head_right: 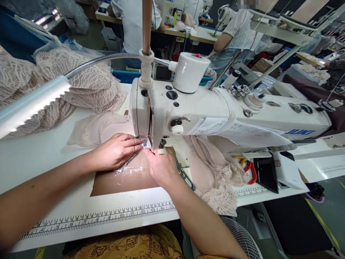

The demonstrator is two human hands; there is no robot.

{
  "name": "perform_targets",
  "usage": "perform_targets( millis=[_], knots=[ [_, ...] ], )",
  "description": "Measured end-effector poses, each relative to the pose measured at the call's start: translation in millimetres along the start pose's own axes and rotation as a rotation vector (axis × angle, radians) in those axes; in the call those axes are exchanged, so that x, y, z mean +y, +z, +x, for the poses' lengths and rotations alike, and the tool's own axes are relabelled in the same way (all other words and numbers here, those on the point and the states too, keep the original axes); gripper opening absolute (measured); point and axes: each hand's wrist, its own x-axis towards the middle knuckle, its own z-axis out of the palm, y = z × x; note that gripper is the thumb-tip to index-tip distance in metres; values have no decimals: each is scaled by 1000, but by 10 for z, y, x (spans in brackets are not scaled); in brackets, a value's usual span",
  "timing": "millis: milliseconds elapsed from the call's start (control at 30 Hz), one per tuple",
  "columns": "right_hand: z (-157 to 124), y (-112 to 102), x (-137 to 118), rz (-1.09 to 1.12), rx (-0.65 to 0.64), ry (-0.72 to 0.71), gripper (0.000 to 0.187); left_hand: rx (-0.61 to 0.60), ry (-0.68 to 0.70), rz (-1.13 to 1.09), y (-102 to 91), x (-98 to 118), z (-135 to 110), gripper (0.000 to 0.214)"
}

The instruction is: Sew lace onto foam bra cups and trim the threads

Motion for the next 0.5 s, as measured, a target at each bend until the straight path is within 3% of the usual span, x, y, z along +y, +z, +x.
perform_targets(
  millis=[267,500],
  knots=[
    [-25,-13,16,94,7,22,39,30,-39,8,41,-39,-19,34],
    [-19,-33,22,152,38,16,39,-63,-155,163,-88,51,-27,41]
  ],
)
